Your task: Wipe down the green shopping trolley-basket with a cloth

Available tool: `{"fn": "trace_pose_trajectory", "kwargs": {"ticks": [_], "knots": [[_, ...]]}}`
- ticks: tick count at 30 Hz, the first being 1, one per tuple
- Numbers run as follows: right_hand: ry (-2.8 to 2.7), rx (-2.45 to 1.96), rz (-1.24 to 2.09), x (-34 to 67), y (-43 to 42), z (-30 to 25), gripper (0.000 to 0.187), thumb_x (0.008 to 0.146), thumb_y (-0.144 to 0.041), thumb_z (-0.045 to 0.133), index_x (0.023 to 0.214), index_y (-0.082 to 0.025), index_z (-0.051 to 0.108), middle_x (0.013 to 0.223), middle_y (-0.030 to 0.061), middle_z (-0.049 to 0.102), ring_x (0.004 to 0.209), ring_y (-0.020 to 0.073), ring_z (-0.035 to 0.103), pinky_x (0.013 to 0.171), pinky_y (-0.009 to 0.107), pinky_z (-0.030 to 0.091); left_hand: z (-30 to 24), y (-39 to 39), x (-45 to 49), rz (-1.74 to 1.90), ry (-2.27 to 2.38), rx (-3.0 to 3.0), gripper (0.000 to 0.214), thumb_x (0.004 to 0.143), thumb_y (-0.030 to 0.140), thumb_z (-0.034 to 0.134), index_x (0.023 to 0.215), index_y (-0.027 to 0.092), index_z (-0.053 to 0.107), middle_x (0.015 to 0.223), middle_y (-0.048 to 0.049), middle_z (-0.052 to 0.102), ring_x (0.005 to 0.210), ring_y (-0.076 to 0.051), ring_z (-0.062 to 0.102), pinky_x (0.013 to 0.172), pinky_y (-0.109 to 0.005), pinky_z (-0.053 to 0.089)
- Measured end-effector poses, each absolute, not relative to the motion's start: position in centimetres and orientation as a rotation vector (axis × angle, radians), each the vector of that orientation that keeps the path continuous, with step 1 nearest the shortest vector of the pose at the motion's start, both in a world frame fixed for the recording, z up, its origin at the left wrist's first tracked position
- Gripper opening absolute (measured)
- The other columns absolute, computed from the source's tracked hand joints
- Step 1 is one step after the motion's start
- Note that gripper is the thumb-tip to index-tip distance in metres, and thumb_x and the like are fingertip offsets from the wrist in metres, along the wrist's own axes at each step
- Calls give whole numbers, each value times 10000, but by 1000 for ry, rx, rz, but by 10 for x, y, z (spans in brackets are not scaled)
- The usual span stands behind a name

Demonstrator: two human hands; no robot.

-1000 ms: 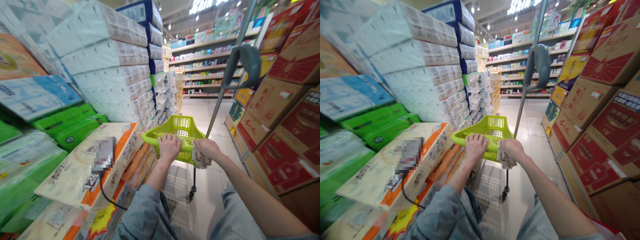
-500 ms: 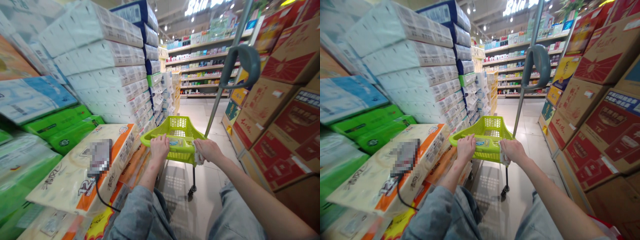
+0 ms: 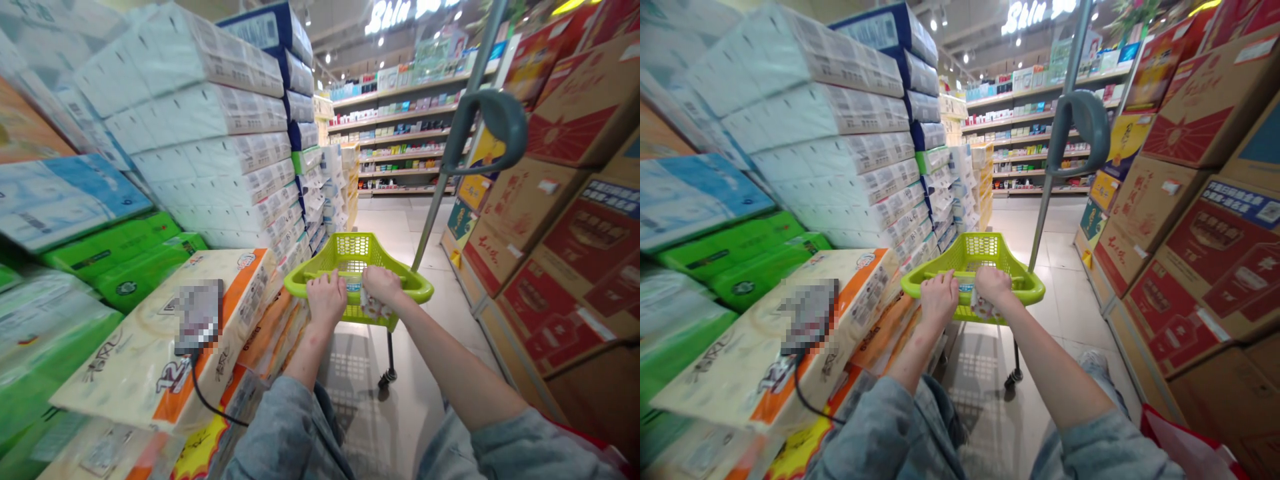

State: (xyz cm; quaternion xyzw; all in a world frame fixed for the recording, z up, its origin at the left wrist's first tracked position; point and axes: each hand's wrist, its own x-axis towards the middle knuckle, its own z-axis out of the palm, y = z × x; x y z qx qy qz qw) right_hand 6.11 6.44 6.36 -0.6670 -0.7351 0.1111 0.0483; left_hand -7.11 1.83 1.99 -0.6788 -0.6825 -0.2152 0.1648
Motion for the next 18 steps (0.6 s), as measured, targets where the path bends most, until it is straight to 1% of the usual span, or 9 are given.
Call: {"fn": "trace_pose_trajectory", "kwargs": {"ticks": [2,5,8,12,14,18], "knots": [[-2250,-2028,378,62,76,66,312,910,-223,397,1014,-126,675,1083,185,677,1026,269,652,778,315,485,20,19,-70,-623,-1943,-1927,439,966,362,270,1232,193,576,995,-101,657,906,-229,588,831,-377,351],[-2246,-1995,299,58,74,62,332,928,-223,365,1005,-121,672,1039,188,685,1012,274,655,784,328,491,19,20,-69,-635,-1949,-1921,440,965,358,270,1234,188,574,988,-107,661,903,-232,594,827,-378,357],[-2201,-1915,85,51,54,51,384,966,-273,294,1003,-120,644,990,193,679,950,263,662,778,340,491,19,20,-68,-639,-1965,-1914,448,964,361,268,1245,178,566,976,-116,664,901,-239,600,821,-385,366],[-2120,-1758,-186,49,31,37,384,971,-298,272,1082,-104,585,1064,202,644,989,262,623,824,354,468,19,19,-68,-640,-1960,-1916,453,962,358,271,1251,162,560,970,-120,667,902,-238,604,820,-384,378],[-2162,-1749,-155,52,33,38,406,974,-303,256,1055,-98,596,1037,194,655,975,254,628,817,343,467,19,18,-67,-641,-1949,-1927,452,961,361,277,1253,158,556,980,-121,666,910,-240,602,823,-386,381],[-2353,-1790,66,60,56,50,479,981,-310,217,954,-107,650,987,176,687,940,240,657,782,314,473,19,16,-67,-634,-1934,-1946,449,952,378,309,1257,149,546,1008,-122,659,923,-249,597,827,-392,384]]}}
